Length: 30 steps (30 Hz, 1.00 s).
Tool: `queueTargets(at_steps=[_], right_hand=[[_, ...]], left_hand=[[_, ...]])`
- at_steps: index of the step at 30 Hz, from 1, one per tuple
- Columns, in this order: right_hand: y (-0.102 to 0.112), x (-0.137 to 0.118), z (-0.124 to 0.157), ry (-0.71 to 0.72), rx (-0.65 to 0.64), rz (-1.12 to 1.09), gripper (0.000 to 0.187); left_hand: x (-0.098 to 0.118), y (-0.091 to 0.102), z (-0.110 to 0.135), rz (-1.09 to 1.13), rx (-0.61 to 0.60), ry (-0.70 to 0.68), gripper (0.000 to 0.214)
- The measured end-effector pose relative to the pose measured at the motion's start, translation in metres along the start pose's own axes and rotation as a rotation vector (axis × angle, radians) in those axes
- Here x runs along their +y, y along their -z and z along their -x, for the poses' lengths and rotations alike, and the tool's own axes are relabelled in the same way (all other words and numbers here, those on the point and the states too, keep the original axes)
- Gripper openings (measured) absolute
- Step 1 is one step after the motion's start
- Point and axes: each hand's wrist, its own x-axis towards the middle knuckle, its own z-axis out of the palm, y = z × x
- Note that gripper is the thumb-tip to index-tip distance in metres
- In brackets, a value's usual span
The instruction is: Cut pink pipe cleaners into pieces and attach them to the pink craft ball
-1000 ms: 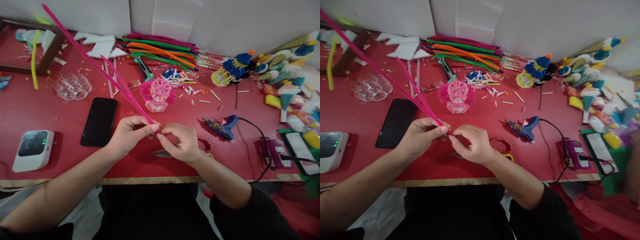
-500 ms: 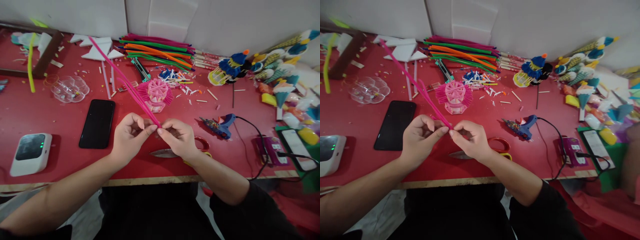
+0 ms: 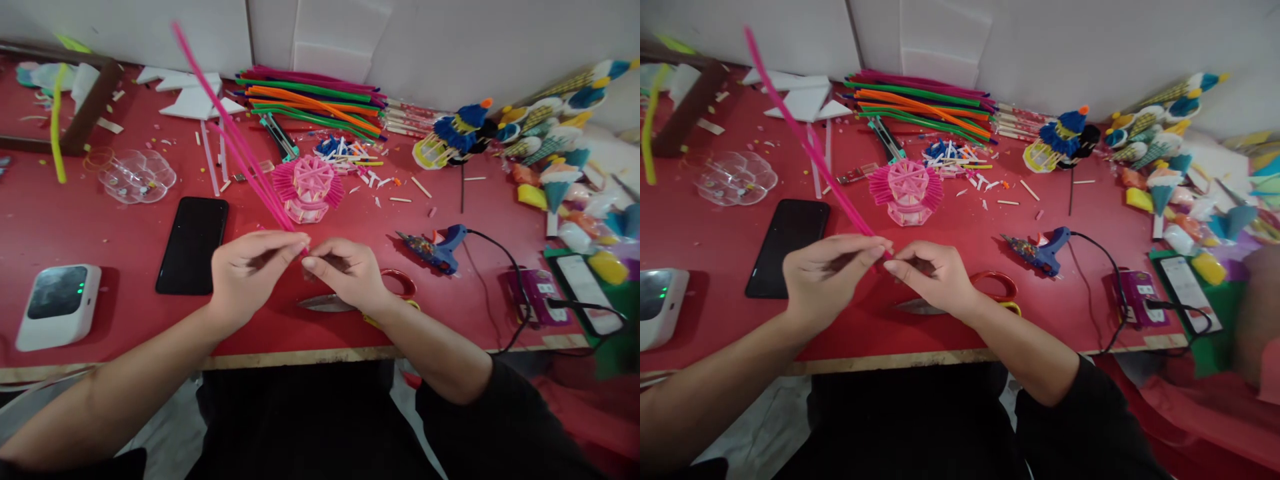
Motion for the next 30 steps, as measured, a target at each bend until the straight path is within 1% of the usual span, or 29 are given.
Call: queueTargets(at_steps=[3,5,7,9,11,13,15,18,20,22,23,25,28,30], right_hand=[[0.002,0.002,-0.004,0.094,-0.041,0.222,0.018],[0.002,0.006,-0.009,0.16,-0.107,0.419,0.012],[-0.001,0.01,-0.013,0.191,-0.22,0.587,0.008],[-0.006,0.012,-0.017,0.187,-0.33,0.718,0.015],[-0.012,0.011,-0.019,0.149,-0.393,0.829,0.026],[-0.02,0.007,-0.022,0.083,-0.403,0.92,0.033],[-0.028,0.002,-0.025,0.015,-0.384,0.992,0.037],[-0.037,-0.004,-0.029,-0.037,-0.369,1.062,0.027],[-0.039,-0.005,-0.032,-0.037,-0.408,1.097,0.021],[-0.036,-0.006,-0.032,-0.015,-0.448,1.111,0.022],[-0.033,-0.005,-0.031,-0.006,-0.435,1.101,0.023],[-0.024,-0.004,-0.028,0.011,-0.333,1.001,0.023],[-0.01,-0.001,-0.021,0.053,-0.136,0.692,0.021],[-0.002,0.002,-0.016,0.066,-0.054,0.503,0.019]], left_hand=[[-0.004,0.004,-0.011,0.078,0.175,0.052,0.012],[-0.011,0.007,-0.019,0.15,0.271,0.032,0.01],[-0.018,0.009,-0.025,0.179,0.272,0.061,0.011],[-0.024,0.01,-0.028,0.161,0.274,0.094,0.01],[-0.028,0.01,-0.029,0.147,0.269,0.105,0.011],[-0.03,0.009,-0.029,0.154,0.266,0.093,0.012],[-0.031,0.009,-0.03,0.172,0.273,0.076,0.013],[-0.032,0.01,-0.03,0.168,0.267,0.073,0.013],[-0.032,0.01,-0.03,0.157,0.259,0.074,0.013],[-0.031,0.01,-0.03,0.157,0.245,0.075,0.012],[-0.03,0.01,-0.029,0.153,0.238,0.077,0.012],[-0.028,0.009,-0.026,0.127,0.221,0.09,0.012],[-0.023,0.007,-0.022,0.092,0.197,0.106,0.013],[-0.02,0.007,-0.019,0.081,0.169,0.098,0.014]])
